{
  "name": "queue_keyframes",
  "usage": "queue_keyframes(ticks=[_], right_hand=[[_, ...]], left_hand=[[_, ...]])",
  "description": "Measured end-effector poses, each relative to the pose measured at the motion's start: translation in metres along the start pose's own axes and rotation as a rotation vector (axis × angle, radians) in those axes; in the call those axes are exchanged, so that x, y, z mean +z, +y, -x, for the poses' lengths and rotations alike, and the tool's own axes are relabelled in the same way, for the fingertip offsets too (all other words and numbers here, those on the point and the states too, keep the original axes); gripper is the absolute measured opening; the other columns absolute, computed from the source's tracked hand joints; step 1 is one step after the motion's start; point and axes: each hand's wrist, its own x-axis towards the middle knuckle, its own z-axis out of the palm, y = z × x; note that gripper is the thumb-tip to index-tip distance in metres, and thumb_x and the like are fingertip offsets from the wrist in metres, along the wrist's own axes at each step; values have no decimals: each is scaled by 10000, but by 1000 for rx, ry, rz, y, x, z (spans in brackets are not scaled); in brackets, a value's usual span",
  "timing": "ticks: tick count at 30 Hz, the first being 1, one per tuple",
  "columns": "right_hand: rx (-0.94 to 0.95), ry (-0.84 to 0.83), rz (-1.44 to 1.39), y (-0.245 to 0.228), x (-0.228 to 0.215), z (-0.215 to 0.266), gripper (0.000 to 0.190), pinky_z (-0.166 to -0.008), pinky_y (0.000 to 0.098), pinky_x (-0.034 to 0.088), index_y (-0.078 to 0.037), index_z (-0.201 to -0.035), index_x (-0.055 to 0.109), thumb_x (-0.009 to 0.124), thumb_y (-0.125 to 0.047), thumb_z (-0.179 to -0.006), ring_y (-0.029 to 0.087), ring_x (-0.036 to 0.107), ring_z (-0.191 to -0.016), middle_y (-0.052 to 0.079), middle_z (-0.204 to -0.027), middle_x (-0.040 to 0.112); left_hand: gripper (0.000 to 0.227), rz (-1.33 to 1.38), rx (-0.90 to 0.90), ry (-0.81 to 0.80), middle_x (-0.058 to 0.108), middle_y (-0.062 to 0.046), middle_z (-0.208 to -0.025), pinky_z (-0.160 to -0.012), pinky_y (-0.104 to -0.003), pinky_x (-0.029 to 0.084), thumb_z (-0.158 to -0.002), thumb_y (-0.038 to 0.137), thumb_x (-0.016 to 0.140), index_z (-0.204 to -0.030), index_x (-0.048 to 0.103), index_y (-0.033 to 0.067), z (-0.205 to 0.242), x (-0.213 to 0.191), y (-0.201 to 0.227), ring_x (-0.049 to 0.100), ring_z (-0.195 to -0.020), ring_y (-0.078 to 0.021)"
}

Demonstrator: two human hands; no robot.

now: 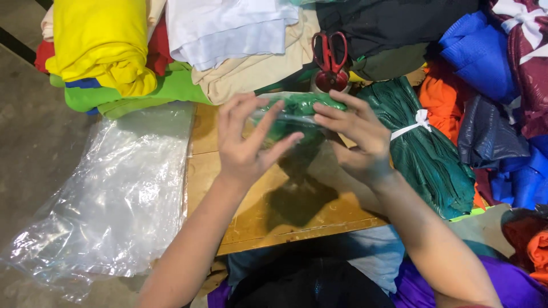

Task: Packing green fabric into a plastic bag and sealing the zip-lock top

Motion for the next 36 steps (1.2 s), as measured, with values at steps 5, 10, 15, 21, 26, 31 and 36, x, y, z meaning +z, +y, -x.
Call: queue_keyframes(ticks=[5, 10, 15, 21, 26, 31, 36], right_hand=[[-58, -44, 75, 6, -4, 2, 232, -1067, 534, 554, 7, -1143, 737, 780, 74, -925, 461, 657, -1200, 172, -1210, 728], [-10, -113, 315, 23, 3, 5, 259, -1232, 529, 250, -49, -1195, 721, 729, 93, -978, 393, 581, -1356, 104, -1315, 720], [-113, 81, 388, 45, 25, 16, 216, -1225, 561, 142, 2, -1219, 750, 719, -38, -1009, 372, 570, -1364, 163, -1337, 725], [-114, 3, 424, 45, 32, 7, 261, -1161, 517, 377, 9, -1279, 714, 654, -56, -1033, 378, 563, -1356, 174, -1407, 654], [-65, 31, 400, 51, 44, 7, 300, -1110, 522, 444, 18, -1336, 667, 596, -30, -1048, 404, 550, -1352, 194, -1425, 625], [-16, 76, 364, 58, 50, 13, 364, -1126, 517, 444, 9, -1416, 615, 522, -34, -1068, 400, 519, -1385, 183, -1463, 590], [15, 103, 196, 51, 45, 14, 390, -1132, 501, 443, 31, -1411, 611, 486, -81, -1059, 421, 453, -1430, 218, -1512, 518]], left_hand=[[494, -188, 48, -65, 673, -81, -1352, -1181, -567, 249, -898, 524, 829, -1196, 791, 132, -12, -5, 10, 413, -1362, -438], [566, -276, 18, -281, 695, -137, -1392, -1217, -636, 156, -1041, 475, 745, -1335, 691, -6, -18, 9, 7, 507, -1408, -344], [484, -225, 58, 33, 686, -123, -1366, -1235, -549, 263, -1030, 464, 627, -1349, 689, 105, -2, 44, -11, 574, -1363, -331], [486, -176, -62, 59, 623, -140, -1441, -1184, -478, 405, -1048, 462, 558, -1356, 691, 110, 17, 55, -25, 565, -1374, -333], [449, -112, -119, 43, 614, -158, -1441, -1129, -434, 472, -1050, 395, 596, -1367, 671, 86, 14, 59, -25, 584, -1351, -336], [397, -102, -157, 20, 623, -139, -1428, -1063, -384, 543, -1012, 288, 708, -1349, 676, 81, 12, 64, -23, 622, -1311, -297], [404, -53, -221, 104, 616, -111, -1453, -1000, -344, 566, -1058, 352, 599, -1378, 660, 113, 19, 69, -12, 636, -1301, -266]])
